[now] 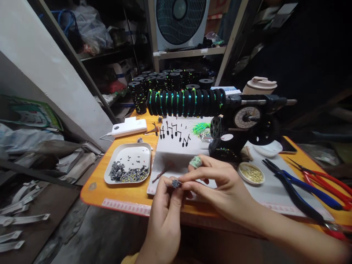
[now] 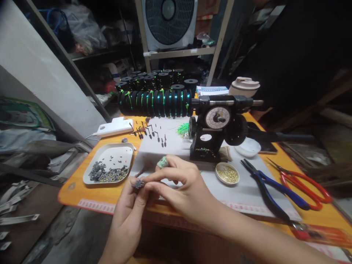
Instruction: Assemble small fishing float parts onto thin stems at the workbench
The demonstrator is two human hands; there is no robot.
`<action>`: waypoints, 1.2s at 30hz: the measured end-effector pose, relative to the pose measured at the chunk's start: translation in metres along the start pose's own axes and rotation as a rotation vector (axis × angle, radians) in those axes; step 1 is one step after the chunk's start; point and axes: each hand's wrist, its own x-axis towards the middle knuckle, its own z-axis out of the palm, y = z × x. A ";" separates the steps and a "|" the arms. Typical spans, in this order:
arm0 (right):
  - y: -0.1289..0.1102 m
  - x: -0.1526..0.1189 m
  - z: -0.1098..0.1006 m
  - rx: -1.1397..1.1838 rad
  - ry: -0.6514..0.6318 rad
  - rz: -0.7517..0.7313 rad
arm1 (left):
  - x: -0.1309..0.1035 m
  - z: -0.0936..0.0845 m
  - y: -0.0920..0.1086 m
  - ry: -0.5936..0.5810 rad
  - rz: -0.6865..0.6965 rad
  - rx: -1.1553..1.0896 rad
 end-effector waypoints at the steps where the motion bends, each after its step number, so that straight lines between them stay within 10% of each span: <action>1: -0.001 0.000 0.000 -0.001 -0.001 0.000 | 0.000 0.002 0.000 0.016 0.008 0.023; 36: 0.001 0.000 -0.003 -0.106 -0.063 -0.128 | -0.006 -0.003 -0.003 0.062 0.099 -0.221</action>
